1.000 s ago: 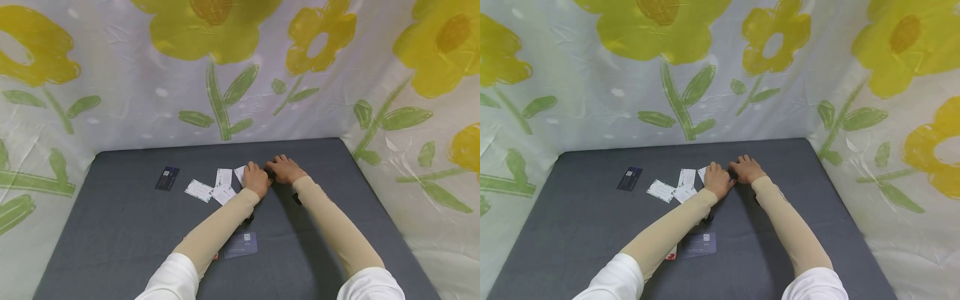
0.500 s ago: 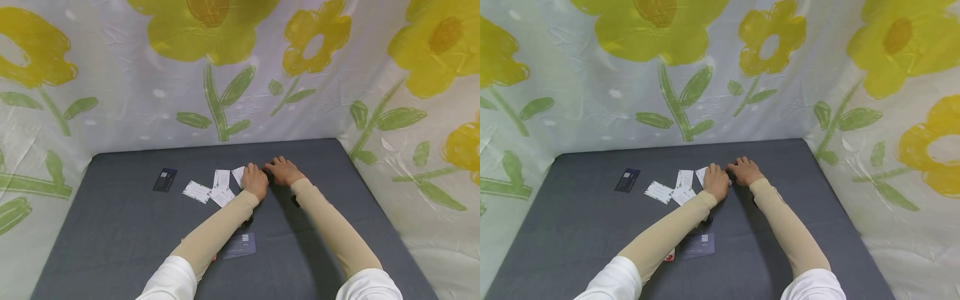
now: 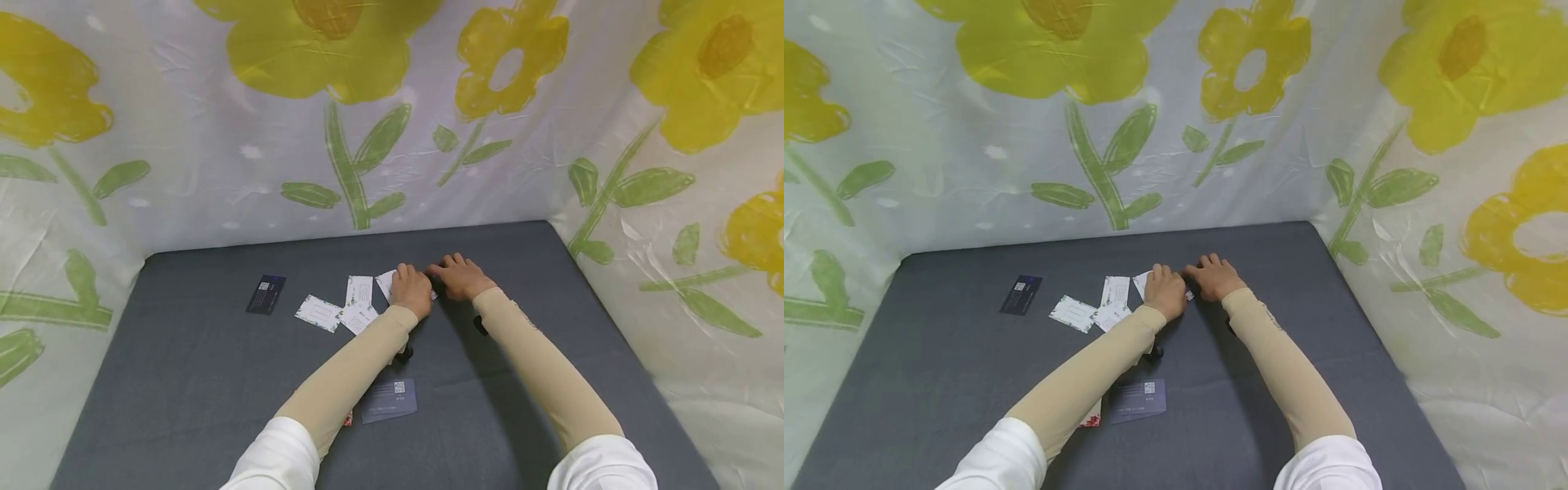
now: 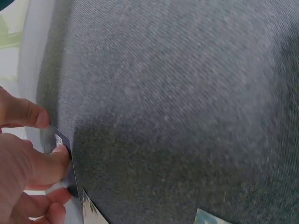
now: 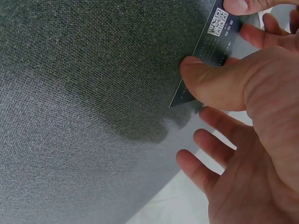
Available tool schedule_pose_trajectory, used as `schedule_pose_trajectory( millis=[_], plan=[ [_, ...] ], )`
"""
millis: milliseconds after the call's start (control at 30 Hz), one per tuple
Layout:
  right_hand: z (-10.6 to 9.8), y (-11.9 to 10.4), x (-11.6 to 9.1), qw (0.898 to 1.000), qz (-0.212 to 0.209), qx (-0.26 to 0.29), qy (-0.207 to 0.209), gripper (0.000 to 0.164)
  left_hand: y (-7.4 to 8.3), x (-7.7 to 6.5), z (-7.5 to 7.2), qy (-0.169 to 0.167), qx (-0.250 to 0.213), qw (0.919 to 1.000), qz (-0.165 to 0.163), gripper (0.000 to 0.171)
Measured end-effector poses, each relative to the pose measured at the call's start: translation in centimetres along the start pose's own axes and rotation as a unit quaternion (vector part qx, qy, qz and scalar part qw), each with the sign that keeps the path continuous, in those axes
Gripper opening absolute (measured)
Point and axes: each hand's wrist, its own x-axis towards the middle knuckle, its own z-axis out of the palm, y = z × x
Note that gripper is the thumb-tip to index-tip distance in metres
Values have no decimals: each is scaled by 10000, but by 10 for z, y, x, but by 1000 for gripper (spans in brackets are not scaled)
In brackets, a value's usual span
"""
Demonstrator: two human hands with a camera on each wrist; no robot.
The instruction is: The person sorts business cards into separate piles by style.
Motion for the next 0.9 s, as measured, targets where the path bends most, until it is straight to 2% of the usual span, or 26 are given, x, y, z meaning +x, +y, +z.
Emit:
schedule_pose_trajectory(
  millis=[133,267,367,467,567,667,767,833,900],
  plan=[
    [-2,0,-1,10000,-16,17,23,51,-1,1,0,33,-38,10000,7,27],
    [-2,0,-3,9998,-45,40,189,45,-1,-1,3,384,-99,9991,132,25],
    [1,1,-8,9981,-145,148,584,38,-2,-5,7,732,6,9966,380,27],
    [8,4,-15,9924,-139,361,1168,32,-5,-9,10,1061,192,9917,695,36],
    [18,8,-22,9818,24,665,1779,24,-12,-13,11,1309,118,9869,937,43],
    [23,9,-29,9679,112,985,2309,16,-23,-16,6,1493,-131,9829,1071,38],
    [23,5,-37,9528,178,1407,2685,14,-35,-20,-6,1611,-845,9778,1043,21],
    [21,0,-46,9402,233,1856,2845,13,-45,-25,-17,1563,-1394,9723,1035,12],
    [19,-7,-57,9237,244,2415,2965,13,-57,-34,-31,1464,-1867,9653,1093,14]
  ],
)
